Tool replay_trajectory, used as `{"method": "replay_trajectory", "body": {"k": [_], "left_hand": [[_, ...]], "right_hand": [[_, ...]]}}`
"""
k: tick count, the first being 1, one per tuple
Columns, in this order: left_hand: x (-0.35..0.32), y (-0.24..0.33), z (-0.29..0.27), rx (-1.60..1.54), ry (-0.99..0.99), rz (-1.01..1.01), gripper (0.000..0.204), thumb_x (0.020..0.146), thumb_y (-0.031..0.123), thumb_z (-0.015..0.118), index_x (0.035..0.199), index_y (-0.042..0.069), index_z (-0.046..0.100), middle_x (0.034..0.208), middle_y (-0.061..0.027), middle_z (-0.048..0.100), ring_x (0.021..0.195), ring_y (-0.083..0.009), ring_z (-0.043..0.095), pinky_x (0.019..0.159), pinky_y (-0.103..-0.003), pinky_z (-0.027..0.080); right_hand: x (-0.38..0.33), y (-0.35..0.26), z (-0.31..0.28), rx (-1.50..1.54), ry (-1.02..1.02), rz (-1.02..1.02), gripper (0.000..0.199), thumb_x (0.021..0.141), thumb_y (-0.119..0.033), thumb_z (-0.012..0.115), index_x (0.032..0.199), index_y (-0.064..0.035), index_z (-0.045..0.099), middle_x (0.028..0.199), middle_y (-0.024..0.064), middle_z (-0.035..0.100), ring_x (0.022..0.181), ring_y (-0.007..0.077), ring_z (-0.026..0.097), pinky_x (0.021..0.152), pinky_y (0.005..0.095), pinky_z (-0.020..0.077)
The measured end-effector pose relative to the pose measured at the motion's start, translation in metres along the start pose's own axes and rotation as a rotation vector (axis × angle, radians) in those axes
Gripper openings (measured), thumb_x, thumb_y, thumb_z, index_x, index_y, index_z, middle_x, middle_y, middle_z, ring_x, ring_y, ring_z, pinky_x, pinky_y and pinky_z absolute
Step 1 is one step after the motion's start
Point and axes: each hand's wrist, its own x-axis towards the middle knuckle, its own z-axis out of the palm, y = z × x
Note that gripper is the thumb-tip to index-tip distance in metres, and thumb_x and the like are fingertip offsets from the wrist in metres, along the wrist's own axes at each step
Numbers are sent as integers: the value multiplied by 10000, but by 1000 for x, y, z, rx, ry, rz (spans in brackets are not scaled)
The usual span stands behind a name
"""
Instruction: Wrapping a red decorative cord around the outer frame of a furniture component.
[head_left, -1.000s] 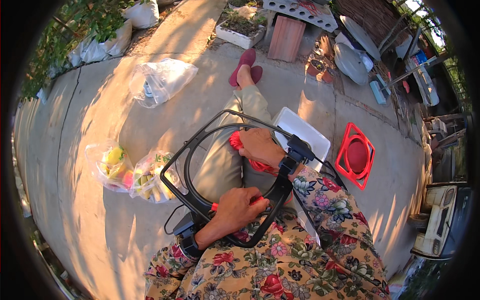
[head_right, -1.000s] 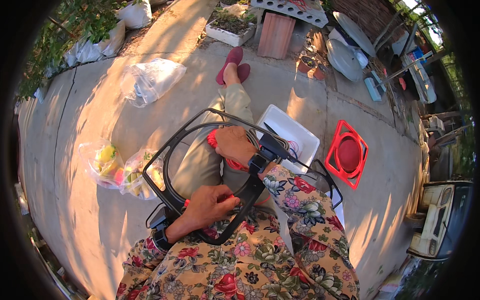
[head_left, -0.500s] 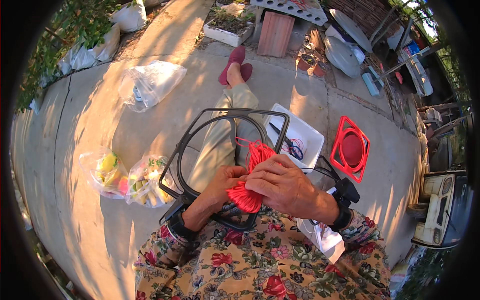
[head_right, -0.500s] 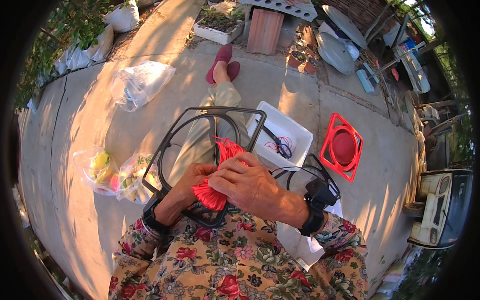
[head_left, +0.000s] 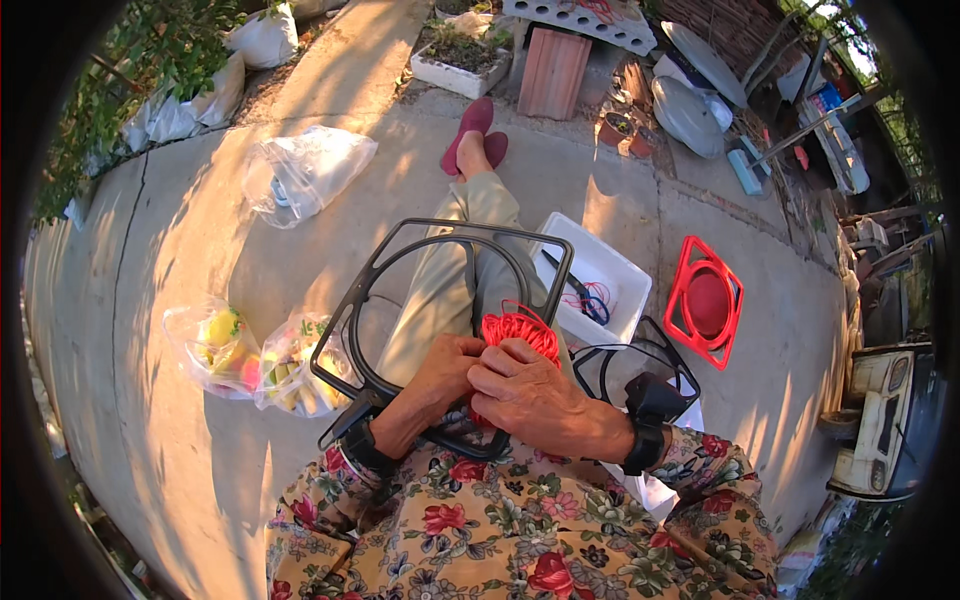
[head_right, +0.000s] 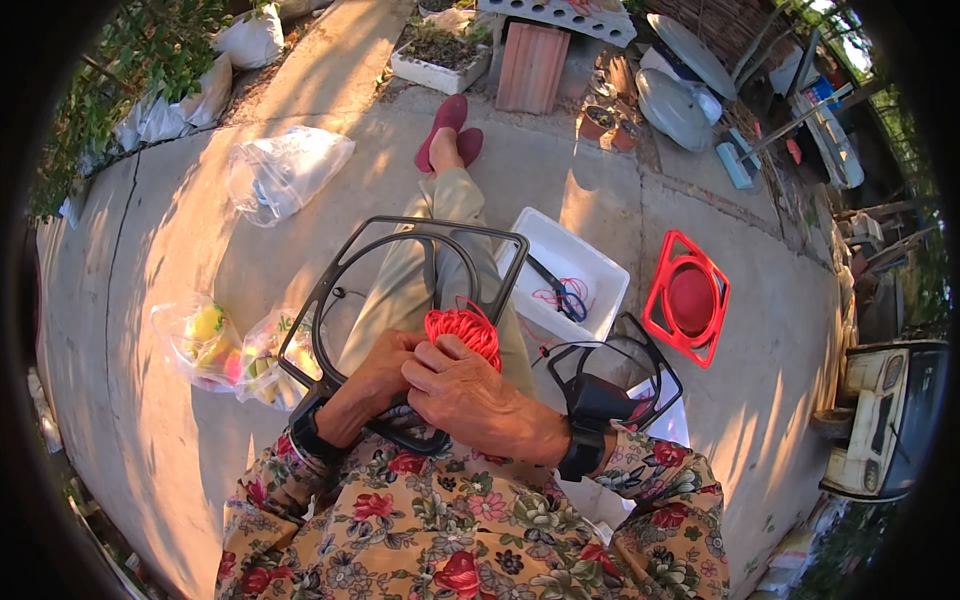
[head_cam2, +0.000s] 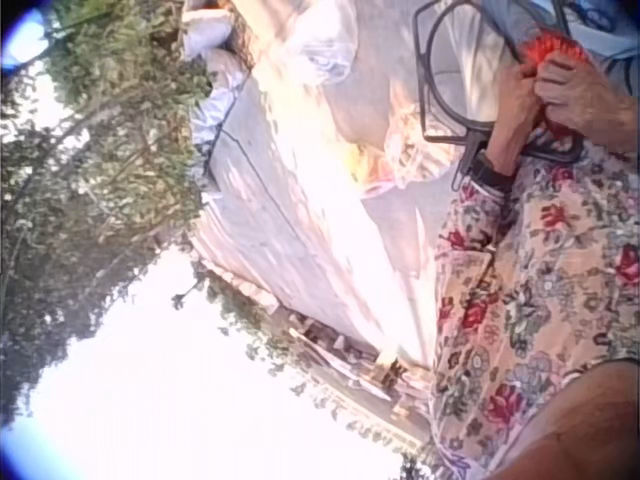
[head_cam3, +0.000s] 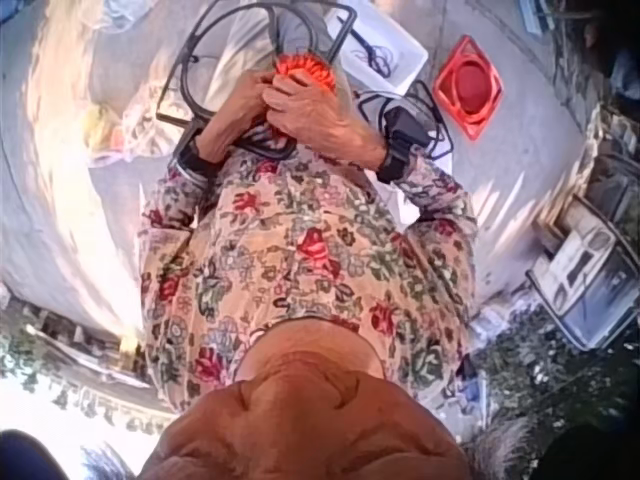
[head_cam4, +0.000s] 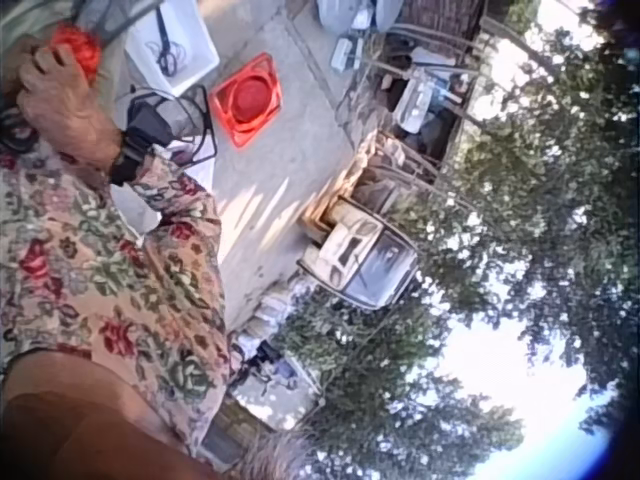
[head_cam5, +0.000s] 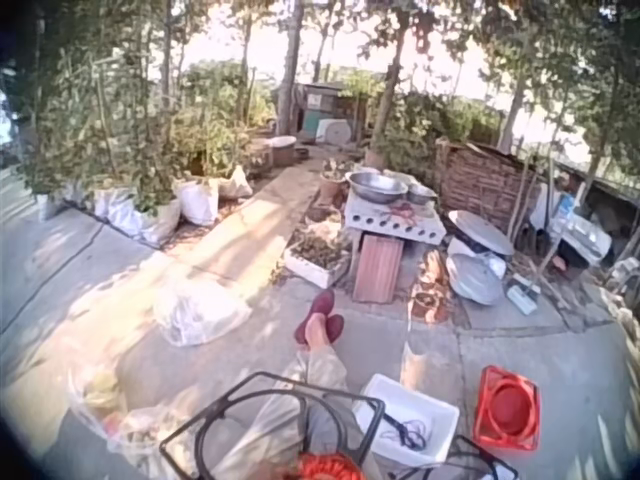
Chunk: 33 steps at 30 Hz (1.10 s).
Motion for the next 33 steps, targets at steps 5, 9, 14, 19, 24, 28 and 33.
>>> {"method": "replay_trajectory", "body": {"k": [5, 9, 14, 19, 24, 28, 33], "left_hand": [[-1, 7, -7, -149, 5, -19, 133, 850, 26, 607, 944, -36, 677, 857, -72, 677, 704, -121, 626, 613, -249, 507], [-13, 20, -9, -277, 110, 50, 133, 887, 11, 582, 966, -22, 683, 896, -77, 694, 739, -132, 650, 665, -264, 532], [-14, 30, -12, -384, 107, 94, 159, 891, -20, 563, 992, -18, 686, 914, -81, 700, 764, -129, 656, 705, -269, 537], [-19, 26, -5, -355, 140, 143, 148, 882, -13, 577, 983, -24, 686, 904, -85, 698, 752, -126, 653, 687, -260, 532], [-23, 21, -6, -327, 172, 120, 143, 879, -10, 583, 978, -33, 683, 901, -100, 696, 749, -128, 650, 687, -257, 529], [-23, 19, 1, -349, 209, 135, 140, 868, -19, 588, 970, -33, 684, 902, -96, 695, 747, -128, 649, 678, -257, 528], [-26, 19, 5, -324, 188, 155, 131, 856, -24, 600, 955, -29, 686, 904, -88, 695, 743, -127, 649, 673, -251, 525]], "right_hand": [[2, -11, -2, 178, 486, -27, 212, 716, -40, 700, 921, -54, 647, 1067, 71, 579, 998, 225, 544, 828, 346, 436], [-33, -2, -18, 352, 694, 312, 167, 832, -82, 689, 987, -31, 654, 876, 80, 633, 822, 218, 612, 802, 345, 472], [-51, 14, 42, 1066, 444, 664, 335, 955, -233, 587, 1168, 25, 580, 1047, 59, 645, 985, 157, 608, 885, 301, 475], [-16, 10, 48, 1684, 391, 498, 575, 931, -249, 624, 1387, -3, 375, 1282, 76, 500, 1181, 165, 490, 986, 330, 424], [-3, -3, 60, 1758, 479, 350, 618, 912, -248, 655, 1400, -13, 357, 1315, 58, 466, 1191, 143, 464, 988, 327, 420], [-6, -5, 62, 1781, 447, 480, 514, 873, -228, 706, 1291, -35, 477, 1111, 16, 563, 967, 97, 542, 863, 271, 468], [-35, 6, 55, 1465, 240, 551, 446, 867, -158, 669, 1265, -26, 519, 1077, 26, 613, 1000, 101, 567, 897, 276, 463]]}}
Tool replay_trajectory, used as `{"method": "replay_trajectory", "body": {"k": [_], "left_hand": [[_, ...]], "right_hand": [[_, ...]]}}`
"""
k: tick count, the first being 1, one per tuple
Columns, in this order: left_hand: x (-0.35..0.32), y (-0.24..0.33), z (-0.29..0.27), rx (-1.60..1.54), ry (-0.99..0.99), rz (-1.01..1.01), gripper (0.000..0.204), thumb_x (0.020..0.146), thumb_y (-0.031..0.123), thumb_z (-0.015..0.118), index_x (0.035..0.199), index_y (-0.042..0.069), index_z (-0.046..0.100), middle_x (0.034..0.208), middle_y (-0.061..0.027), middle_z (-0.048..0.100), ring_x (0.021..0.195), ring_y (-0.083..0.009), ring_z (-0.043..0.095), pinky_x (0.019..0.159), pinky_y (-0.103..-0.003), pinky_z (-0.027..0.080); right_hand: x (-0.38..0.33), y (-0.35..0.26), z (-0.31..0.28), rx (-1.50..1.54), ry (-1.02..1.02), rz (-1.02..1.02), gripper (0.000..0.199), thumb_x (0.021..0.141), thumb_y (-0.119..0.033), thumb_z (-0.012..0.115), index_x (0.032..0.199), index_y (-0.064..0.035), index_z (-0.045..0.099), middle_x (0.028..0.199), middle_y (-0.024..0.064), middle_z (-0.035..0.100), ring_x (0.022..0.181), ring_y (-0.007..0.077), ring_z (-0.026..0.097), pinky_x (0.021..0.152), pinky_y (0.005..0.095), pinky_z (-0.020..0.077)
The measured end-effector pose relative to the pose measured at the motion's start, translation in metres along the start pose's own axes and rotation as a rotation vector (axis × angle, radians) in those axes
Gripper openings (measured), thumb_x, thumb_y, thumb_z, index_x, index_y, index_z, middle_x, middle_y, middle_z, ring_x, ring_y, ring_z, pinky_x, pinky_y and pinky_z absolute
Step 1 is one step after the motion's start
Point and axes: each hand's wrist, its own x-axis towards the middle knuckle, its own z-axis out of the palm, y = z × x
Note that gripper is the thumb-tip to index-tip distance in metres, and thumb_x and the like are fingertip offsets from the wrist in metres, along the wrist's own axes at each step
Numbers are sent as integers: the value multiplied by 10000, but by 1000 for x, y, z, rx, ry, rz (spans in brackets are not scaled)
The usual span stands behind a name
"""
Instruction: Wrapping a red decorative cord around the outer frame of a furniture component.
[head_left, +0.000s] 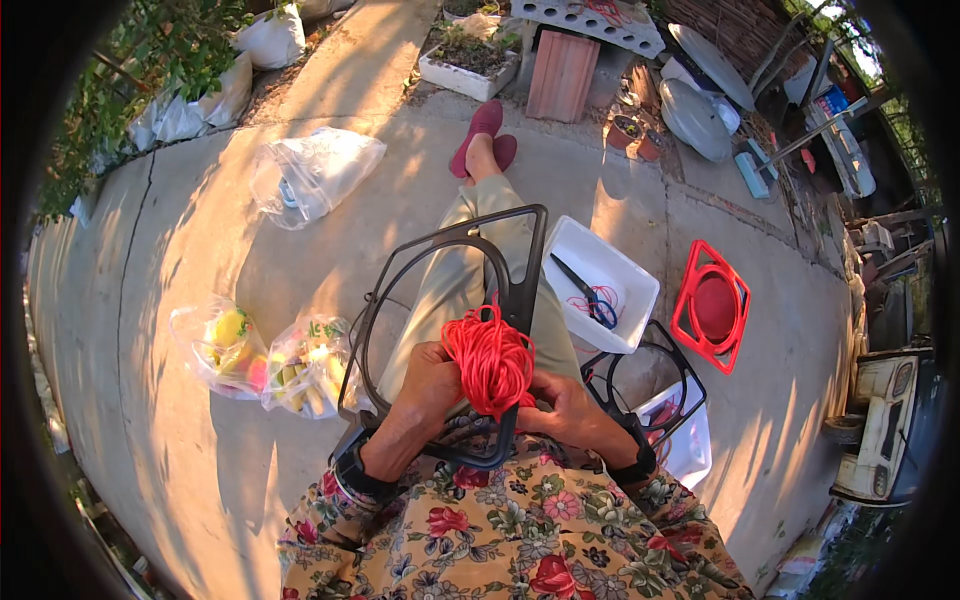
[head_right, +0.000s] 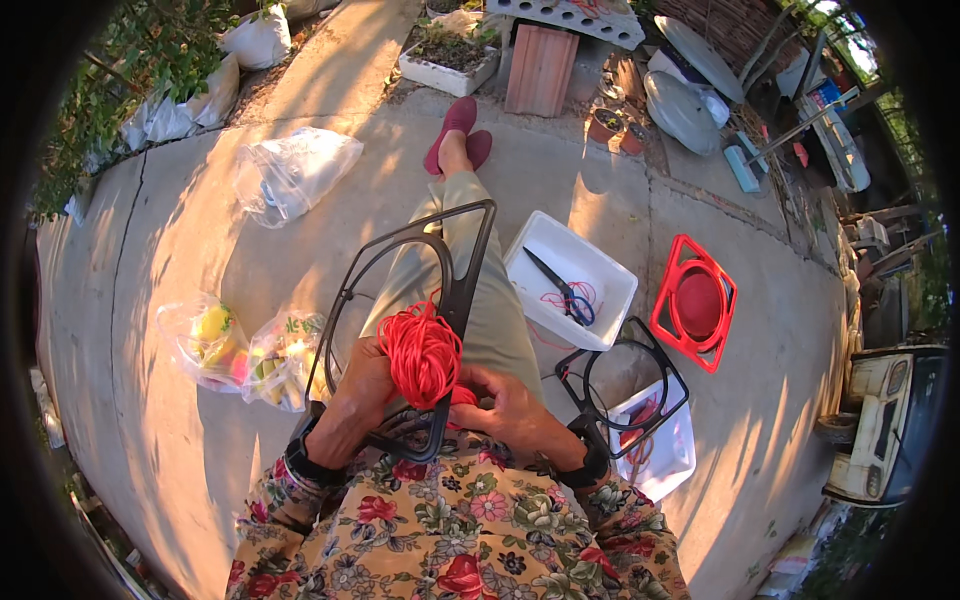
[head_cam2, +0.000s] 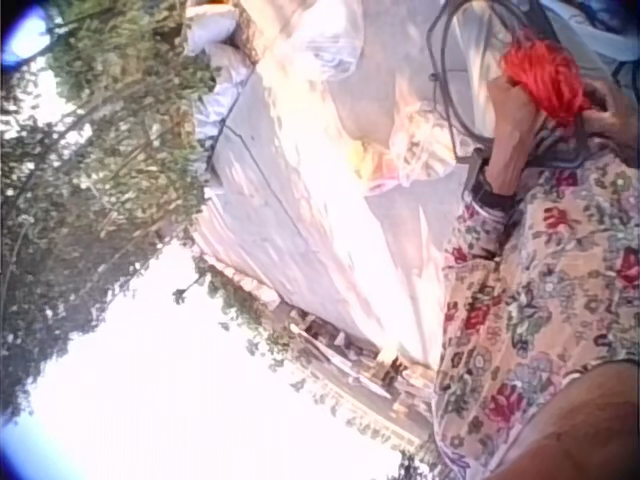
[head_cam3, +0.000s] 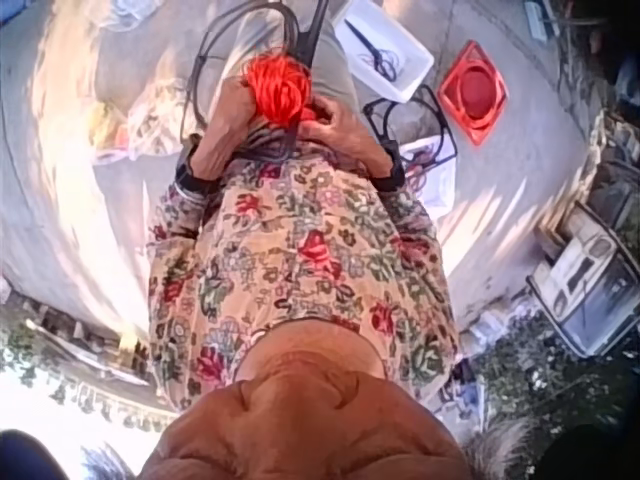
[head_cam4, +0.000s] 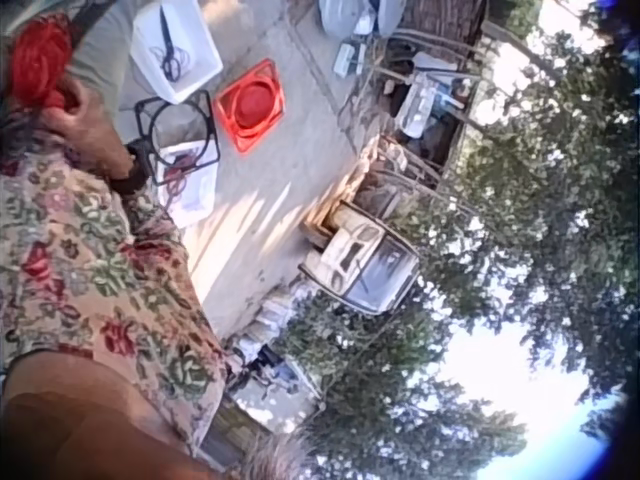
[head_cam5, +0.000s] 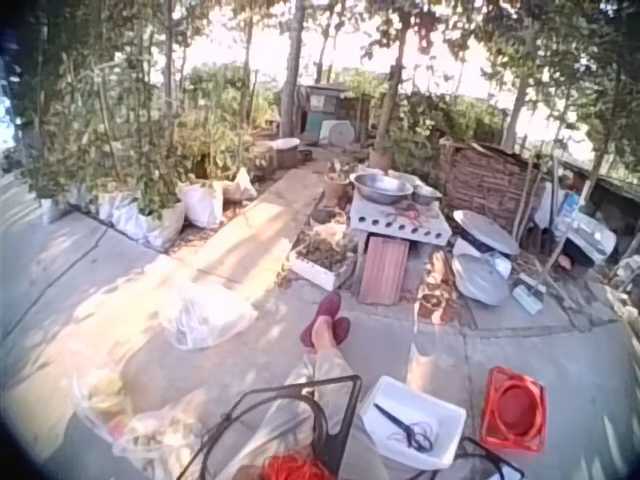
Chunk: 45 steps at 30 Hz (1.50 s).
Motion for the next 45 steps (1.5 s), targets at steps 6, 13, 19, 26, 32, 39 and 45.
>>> {"method": "replay_trajectory", "body": {"k": [6, 13, 19, 26, 32, 39, 45], "left_hand": [[4, -7, -5, 45, -30, -91, 111, 885, 8, 597, 924, -53, 681, 905, -109, 697, 783, -147, 669, 705, -266, 558], [-3, 9, -1, 8, -83, -48, 146, 878, 82, 650, 950, -42, 680, 851, -64, 683, 729, -102, 630, 661, -229, 509], [-10, 21, 9, 93, -56, -55, 171, 876, 140, 677, 908, -28, 686, 763, -36, 661, 605, -69, 553, 555, -205, 440], [-9, 2, 6, 138, -125, -74, 160, 869, 125, 680, 909, -30, 689, 757, -46, 666, 624, -83, 583, 579, -204, 467], [-7, 7, 0, 96, -113, -99, 157, 862, 114, 683, 929, -28, 695, 802, -62, 688, 676, -96, 622, 625, -206, 499], [-6, 1, 2, 132, -135, -73, 152, 864, 104, 677, 929, -32, 700, 830, -70, 695, 683, -95, 629, 631, -207, 503], [-5, 3, 0, 147, -96, -144, 150, 867, 102, 672, 927, -34, 693, 821, -68, 693, 697, -93, 632, 637, -217, 507]], "right_hand": [[-28, 5, -17, -367, 194, -80, 489, 754, -110, 766, 1194, -22, 573, 960, 46, 615, 917, 114, 584, 853, 290, 471], [-47, -1, -30, -313, 329, -82, 442, 763, -150, 720, 1167, -17, 604, 968, 75, 627, 880, 161, 600, 821, 295, 468], [-54, 14, -29, -721, 361, -23, 386, 769, -197, 708, 1119, -54, 628, 975, 123, 605, 912, 232, 604, 829, 311, 458], [-51, 9, -17, -614, 530, -62, 367, 777, -157, 711, 1103, -31, 597, 903, 123, 642, 813, 227, 626, 770, 320, 492], [-52, -16, -23, -498, 726, -190, 357, 770, -163, 735, 1051, -11, 575, 863, 90, 637, 791, 151, 609, 745, 296, 489], [-70, -30, -39, -569, 907, -99, 415, 707, -179, 794, 1002, -9, 556, 882, 95, 638, 792, 169, 620, 746, 299, 495], [-52, -24, -41, -709, 724, -87, 452, 684, -180, 806, 1018, 6, 566, 897, 129, 655, 790, 195, 644, 728, 315, 498]]}}
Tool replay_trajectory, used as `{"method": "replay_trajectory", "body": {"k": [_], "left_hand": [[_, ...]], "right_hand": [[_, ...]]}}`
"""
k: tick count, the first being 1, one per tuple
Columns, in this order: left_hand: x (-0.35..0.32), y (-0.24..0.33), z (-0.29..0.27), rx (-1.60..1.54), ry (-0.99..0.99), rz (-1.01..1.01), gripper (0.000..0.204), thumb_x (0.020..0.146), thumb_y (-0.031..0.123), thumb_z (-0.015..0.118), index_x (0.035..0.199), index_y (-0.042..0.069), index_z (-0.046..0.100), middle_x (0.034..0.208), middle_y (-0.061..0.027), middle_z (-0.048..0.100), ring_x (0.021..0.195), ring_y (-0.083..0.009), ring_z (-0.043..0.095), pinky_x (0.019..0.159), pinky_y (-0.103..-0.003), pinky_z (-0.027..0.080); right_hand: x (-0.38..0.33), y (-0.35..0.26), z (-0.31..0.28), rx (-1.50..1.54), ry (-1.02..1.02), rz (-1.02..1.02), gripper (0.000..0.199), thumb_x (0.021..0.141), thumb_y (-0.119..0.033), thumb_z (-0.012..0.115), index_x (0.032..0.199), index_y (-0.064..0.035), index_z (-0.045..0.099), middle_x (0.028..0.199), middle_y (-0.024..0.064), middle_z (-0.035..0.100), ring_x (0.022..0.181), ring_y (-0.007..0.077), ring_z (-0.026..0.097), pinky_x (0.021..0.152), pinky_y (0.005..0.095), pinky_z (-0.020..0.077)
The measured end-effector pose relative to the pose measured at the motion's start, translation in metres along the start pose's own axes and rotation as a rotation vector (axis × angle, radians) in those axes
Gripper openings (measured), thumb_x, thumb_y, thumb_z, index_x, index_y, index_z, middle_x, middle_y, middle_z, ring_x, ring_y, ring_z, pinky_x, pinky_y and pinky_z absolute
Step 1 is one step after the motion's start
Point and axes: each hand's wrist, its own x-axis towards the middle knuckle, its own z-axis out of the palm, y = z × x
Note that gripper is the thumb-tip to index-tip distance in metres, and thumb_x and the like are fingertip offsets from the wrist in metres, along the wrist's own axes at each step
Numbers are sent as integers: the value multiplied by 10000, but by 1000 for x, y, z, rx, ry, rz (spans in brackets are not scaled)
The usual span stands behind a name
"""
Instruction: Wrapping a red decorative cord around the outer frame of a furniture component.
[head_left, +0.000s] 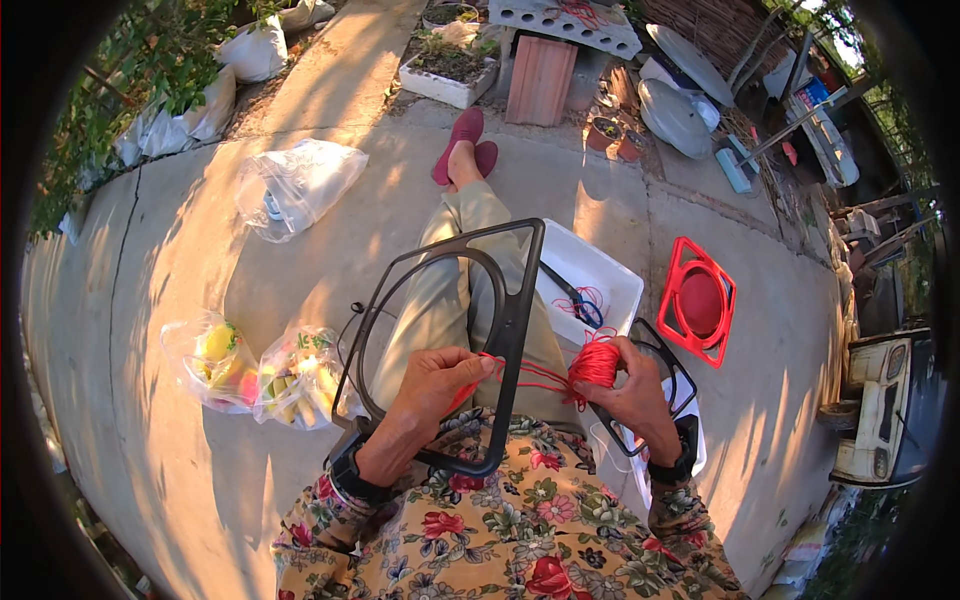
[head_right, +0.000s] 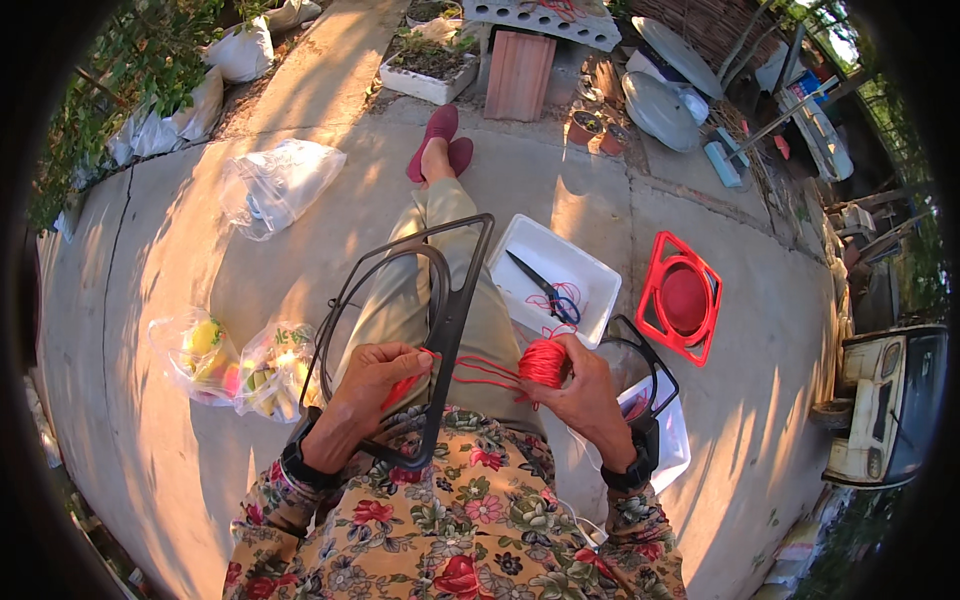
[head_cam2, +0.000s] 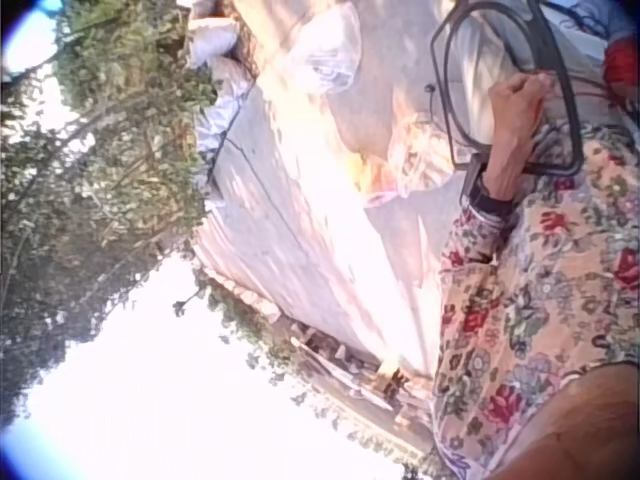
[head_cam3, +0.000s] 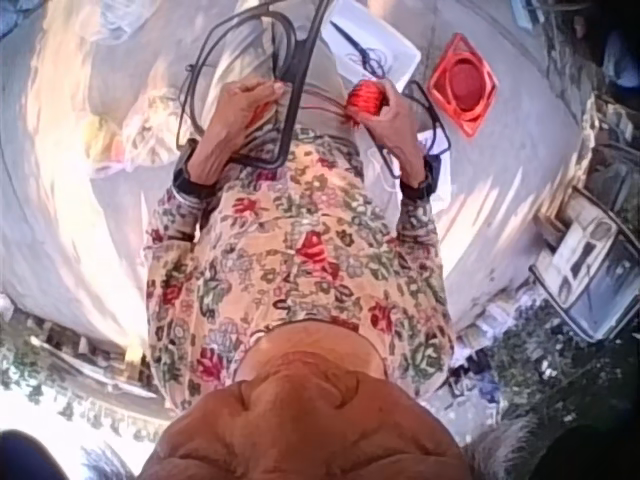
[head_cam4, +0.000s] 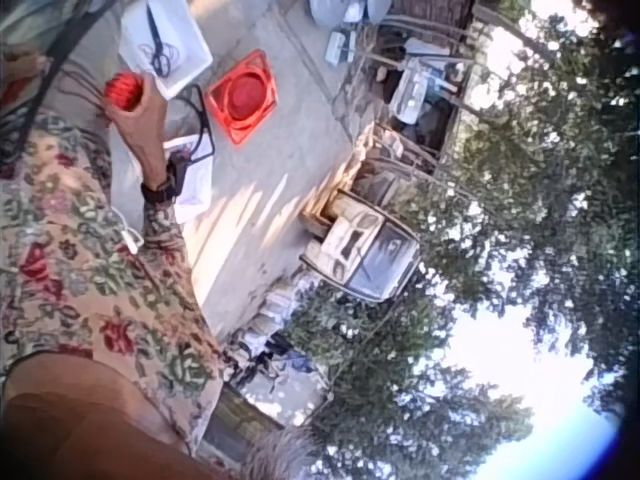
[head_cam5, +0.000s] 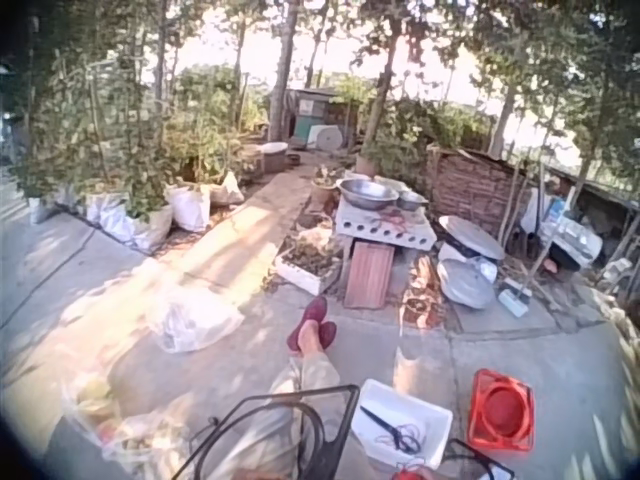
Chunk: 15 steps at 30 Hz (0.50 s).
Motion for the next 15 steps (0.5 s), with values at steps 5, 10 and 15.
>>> {"method": "replay_trajectory", "body": {"k": [5, 10, 15], "left_hand": [[-2, 0, 1, -60, -43, 35, 143, 868, 101, 671, 917, -32, 690, 806, -57, 687, 680, -88, 627, 615, -209, 499], [-7, 4, -1, -44, 2, 51, 156, 873, 128, 672, 913, -22, 690, 781, -46, 678, 650, -77, 609, 585, -189, 472], [-5, 7, -7, -82, 4, 24, 161, 876, 153, 680, 868, -8, 681, 669, -24, 620, 529, -61, 534, 437, -178, 378]], "right_hand": [[7, 5, 62, -17, -118, -108, 462, 682, -210, 785, 1043, -8, 582, 940, 138, 603, 894, 285, 593, 814, 379, 457], [14, 14, 58, -217, -87, -291, 483, 672, -206, 790, 1059, -1, 587, 1026, 142, 563, 1008, 322, 528, 881, 392, 419], [5, 19, 36, -182, -75, -300, 460, 699, -248, 789, 1036, -4, 593, 1094, 139, 584, 1044, 281, 556, 911, 384, 426]]}}
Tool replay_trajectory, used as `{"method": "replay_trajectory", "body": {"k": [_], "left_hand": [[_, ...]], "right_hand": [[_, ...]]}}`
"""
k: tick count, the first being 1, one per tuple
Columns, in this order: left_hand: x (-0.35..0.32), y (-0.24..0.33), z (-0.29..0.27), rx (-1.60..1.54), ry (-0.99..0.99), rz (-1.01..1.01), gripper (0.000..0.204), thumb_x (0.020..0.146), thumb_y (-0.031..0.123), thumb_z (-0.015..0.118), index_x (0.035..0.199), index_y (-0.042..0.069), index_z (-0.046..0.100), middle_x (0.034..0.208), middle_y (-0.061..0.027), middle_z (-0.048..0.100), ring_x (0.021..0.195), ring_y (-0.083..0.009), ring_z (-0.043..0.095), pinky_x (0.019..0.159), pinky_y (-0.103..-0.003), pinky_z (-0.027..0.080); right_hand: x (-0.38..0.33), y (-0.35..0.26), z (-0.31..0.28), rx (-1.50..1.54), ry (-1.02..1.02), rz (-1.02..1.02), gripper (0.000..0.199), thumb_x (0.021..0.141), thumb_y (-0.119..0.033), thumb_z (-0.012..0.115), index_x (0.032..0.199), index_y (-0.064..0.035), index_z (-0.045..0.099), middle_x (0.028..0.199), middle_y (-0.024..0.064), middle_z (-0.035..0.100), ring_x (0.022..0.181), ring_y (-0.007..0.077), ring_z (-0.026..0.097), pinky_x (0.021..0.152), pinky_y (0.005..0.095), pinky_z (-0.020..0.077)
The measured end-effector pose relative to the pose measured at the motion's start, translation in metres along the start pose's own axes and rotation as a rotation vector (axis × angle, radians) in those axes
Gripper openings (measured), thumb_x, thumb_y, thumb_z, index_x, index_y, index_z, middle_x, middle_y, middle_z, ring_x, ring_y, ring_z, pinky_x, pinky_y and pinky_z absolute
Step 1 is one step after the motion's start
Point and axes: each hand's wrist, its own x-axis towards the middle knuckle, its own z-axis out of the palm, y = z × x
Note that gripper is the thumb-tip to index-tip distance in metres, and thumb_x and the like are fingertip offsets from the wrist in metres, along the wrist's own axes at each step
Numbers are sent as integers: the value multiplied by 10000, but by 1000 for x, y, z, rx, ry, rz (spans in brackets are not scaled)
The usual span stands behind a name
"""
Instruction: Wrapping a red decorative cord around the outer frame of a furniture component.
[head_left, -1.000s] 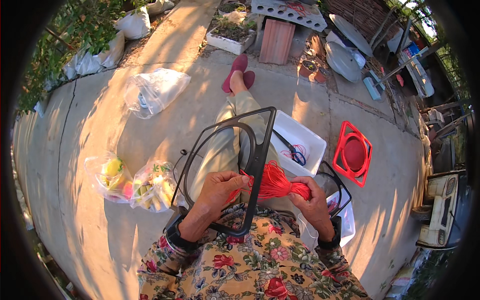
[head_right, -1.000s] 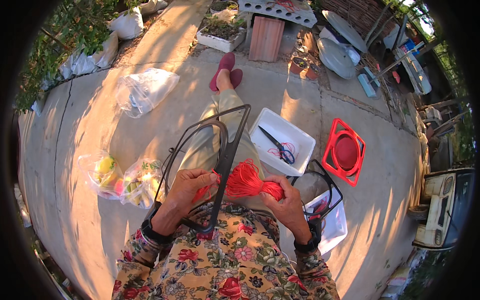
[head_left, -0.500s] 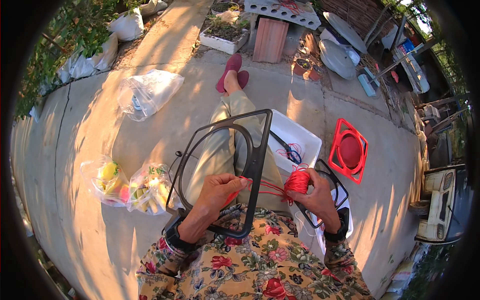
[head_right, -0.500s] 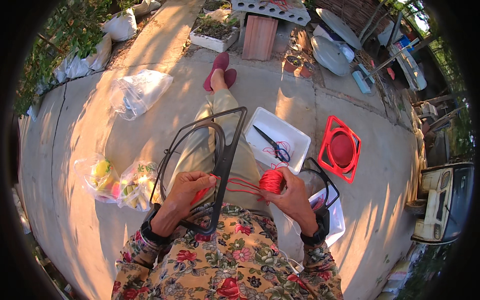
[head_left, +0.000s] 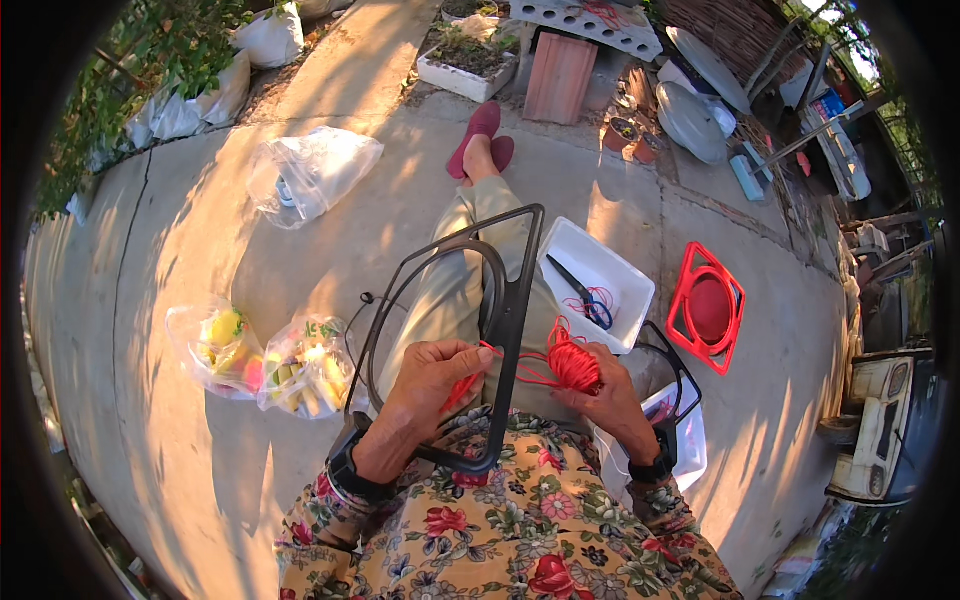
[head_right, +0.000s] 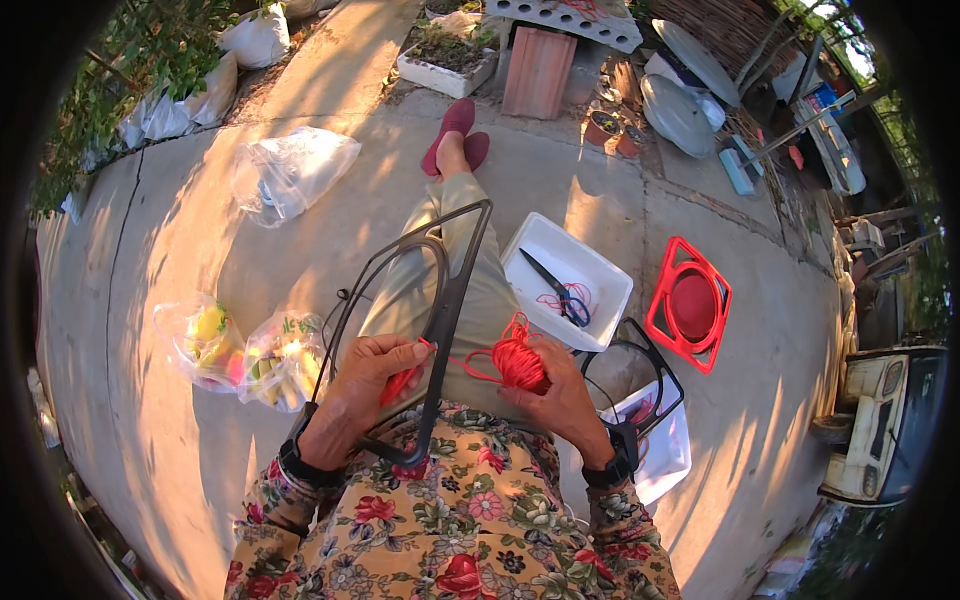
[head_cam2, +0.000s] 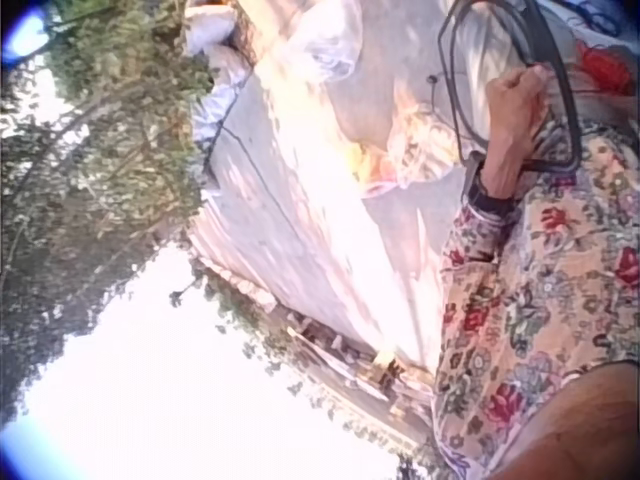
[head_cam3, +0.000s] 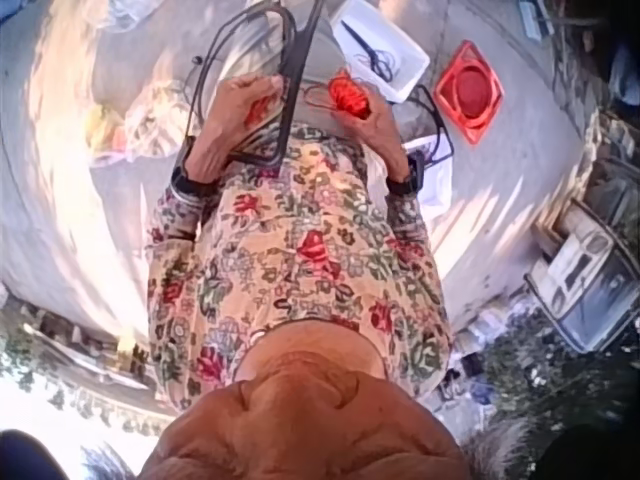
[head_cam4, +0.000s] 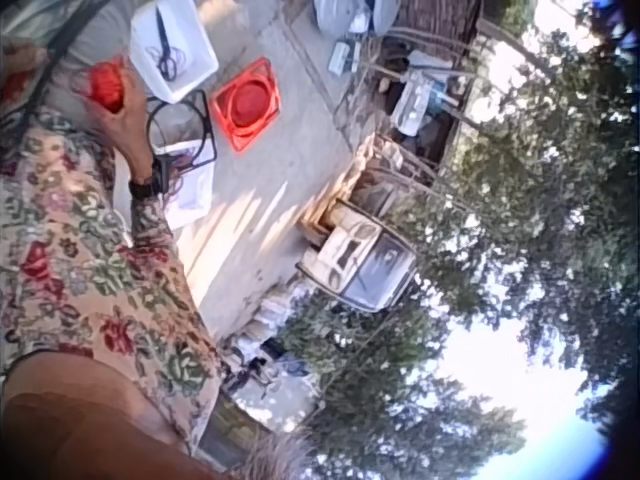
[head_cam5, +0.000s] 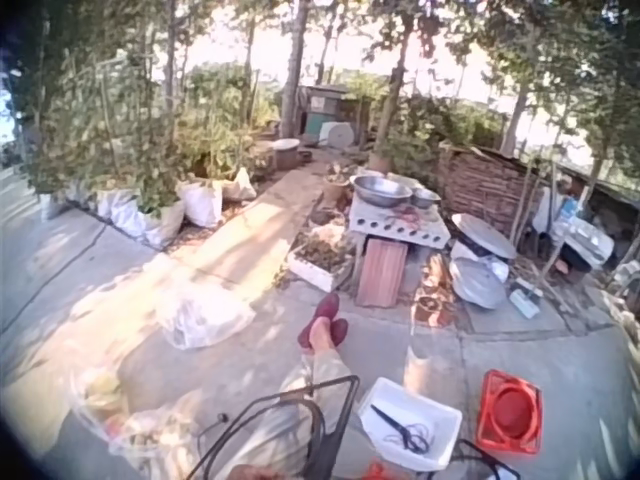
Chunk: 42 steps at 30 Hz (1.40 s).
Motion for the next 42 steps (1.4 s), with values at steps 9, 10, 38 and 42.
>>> {"method": "replay_trajectory", "body": {"k": [9, 10, 38, 42], "left_hand": [[0, 20, -9, -93, 56, 37, 195, 894, 211, 663, 826, 30, 648, 591, -32, 584, 447, -98, 517, 381, -207, 366], [0, 22, -10, -97, 48, 48, 200, 895, 220, 662, 834, 30, 648, 593, -33, 586, 441, -99, 510, 380, -213, 360], [-7, 17, 2, -123, 63, -9, 107, 884, 140, 600, 861, 36, 583, 590, -43, 557, 459, -142, 532, 378, -234, 358], [-12, 21, 8, -124, 93, 9, 155, 902, 158, 598, 840, 16, 600, 561, -59, 569, 421, -102, 492, 367, -211, 338]], "right_hand": [[-4, 4, -31, 1834, 503, 0, 345, 938, -417, 566, 924, -94, 446, 862, 36, 569, 899, 209, 565, 823, 391, 481], [-3, 5, -37, 2043, 454, -69, 337, 961, -423, 518, 895, -109, 416, 665, -7, 481, 707, 169, 533, 730, 360, 471], [-27, 51, -25, 1356, 93, 583, 164, 924, -201, 558, 838, -73, 502, 579, 15, 462, 472, 125, 460, 508, 324, 450], [-27, 52, -20, 1331, 50, 650, 170, 916, -193, 575, 824, -68, 506, 589, 25, 487, 468, 130, 467, 494, 321, 447]]}}
